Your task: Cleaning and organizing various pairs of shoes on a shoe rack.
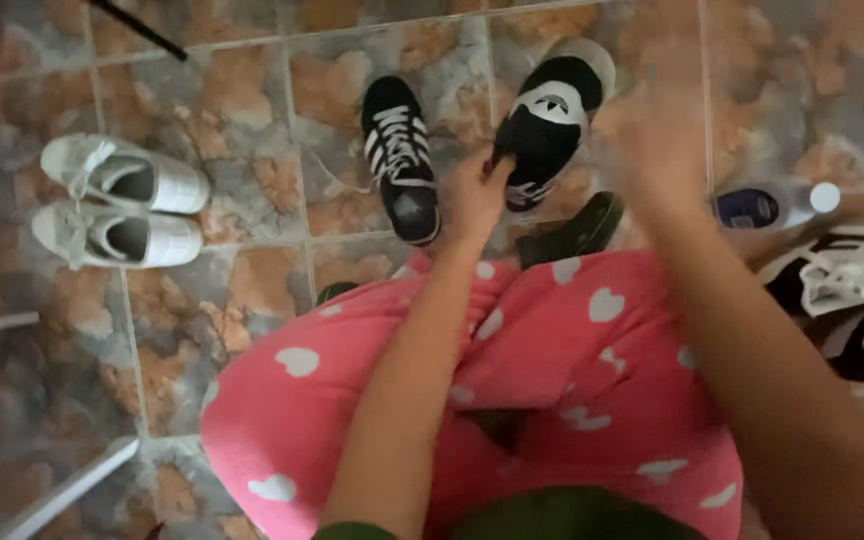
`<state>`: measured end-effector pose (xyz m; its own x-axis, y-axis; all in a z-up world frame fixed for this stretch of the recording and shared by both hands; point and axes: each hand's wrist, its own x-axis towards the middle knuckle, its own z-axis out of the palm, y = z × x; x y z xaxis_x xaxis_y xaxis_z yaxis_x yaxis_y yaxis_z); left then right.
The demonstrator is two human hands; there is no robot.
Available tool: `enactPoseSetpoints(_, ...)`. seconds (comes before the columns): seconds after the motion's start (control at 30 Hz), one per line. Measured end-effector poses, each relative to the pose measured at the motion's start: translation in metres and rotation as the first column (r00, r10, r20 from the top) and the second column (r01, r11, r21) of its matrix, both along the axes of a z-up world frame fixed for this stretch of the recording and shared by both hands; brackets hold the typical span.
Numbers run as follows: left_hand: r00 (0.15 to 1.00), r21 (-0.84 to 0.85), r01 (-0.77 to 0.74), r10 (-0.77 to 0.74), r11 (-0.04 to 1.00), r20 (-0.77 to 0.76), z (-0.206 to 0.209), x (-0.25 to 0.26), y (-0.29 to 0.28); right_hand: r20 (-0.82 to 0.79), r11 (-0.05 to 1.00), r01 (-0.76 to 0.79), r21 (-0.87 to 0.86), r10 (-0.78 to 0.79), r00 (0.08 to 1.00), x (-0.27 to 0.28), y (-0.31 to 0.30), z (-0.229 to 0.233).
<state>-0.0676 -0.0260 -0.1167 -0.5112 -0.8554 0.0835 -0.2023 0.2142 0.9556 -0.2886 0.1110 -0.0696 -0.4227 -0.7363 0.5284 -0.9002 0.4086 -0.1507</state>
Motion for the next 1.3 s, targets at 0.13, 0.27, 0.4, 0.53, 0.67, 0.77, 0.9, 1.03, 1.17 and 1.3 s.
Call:
enactPoseSetpoints(0.13,0.994,0.182,0.009,0.012,0.983,-0.111,-0.033,-0.003,0.0,0.367,0.932,-0.324,0.161,0.248,0.896,0.061,-0.055,0.063)
enactPoseSetpoints(0.27,0.984,0.123,-0.042,0.062,0.992,-0.165,-0.037,-0.007,0.007,0.409,0.872,-0.457,-0.175,0.487,0.772,0.043,-0.063,0.042)
enactPoseSetpoints(0.4,0.985,0.13,0.008,0.014,0.991,-0.17,-0.044,-0.018,0.003,0.322,0.916,-0.402,0.019,0.375,0.87,0.004,-0.068,-0.012)
enactPoseSetpoints(0.53,0.982,0.129,0.025,0.0,0.991,-0.19,-0.032,-0.006,0.009,0.412,0.892,-0.452,-0.023,0.42,0.809,0.053,-0.063,0.053)
enactPoseSetpoints(0.67,0.998,0.083,0.007,-0.001,0.997,-0.069,-0.026,0.004,0.018,-0.142,0.844,-0.409,0.347,0.479,0.866,0.056,-0.066,0.061)
enactPoseSetpoints(0.77,0.995,0.111,0.034,-0.023,0.993,-0.098,-0.022,-0.004,0.014,0.505,0.926,-0.378,-0.003,0.327,0.799,0.047,-0.063,0.062)
enactPoseSetpoints(0.9,0.996,0.101,0.018,-0.008,0.995,-0.093,-0.035,-0.005,0.031,0.257,0.895,-0.441,-0.065,0.442,0.859,0.053,-0.048,0.062)
enactPoseSetpoints(1.03,0.997,0.078,0.047,-0.042,0.996,-0.069,-0.013,0.003,0.025,-0.27,0.863,-0.148,0.483,0.308,0.912,0.028,-0.046,0.012)
enactPoseSetpoints(1.17,0.995,0.148,0.081,-0.07,0.986,-0.074,-0.003,-0.001,0.018,0.111,0.846,-0.445,-0.295,0.492,0.863,0.04,-0.057,0.077)
enactPoseSetpoints(1.3,0.997,0.056,0.068,-0.07,0.996,0.023,0.001,0.0,0.019,0.255,0.924,-0.358,0.135,0.316,0.914,0.053,-0.045,0.073)
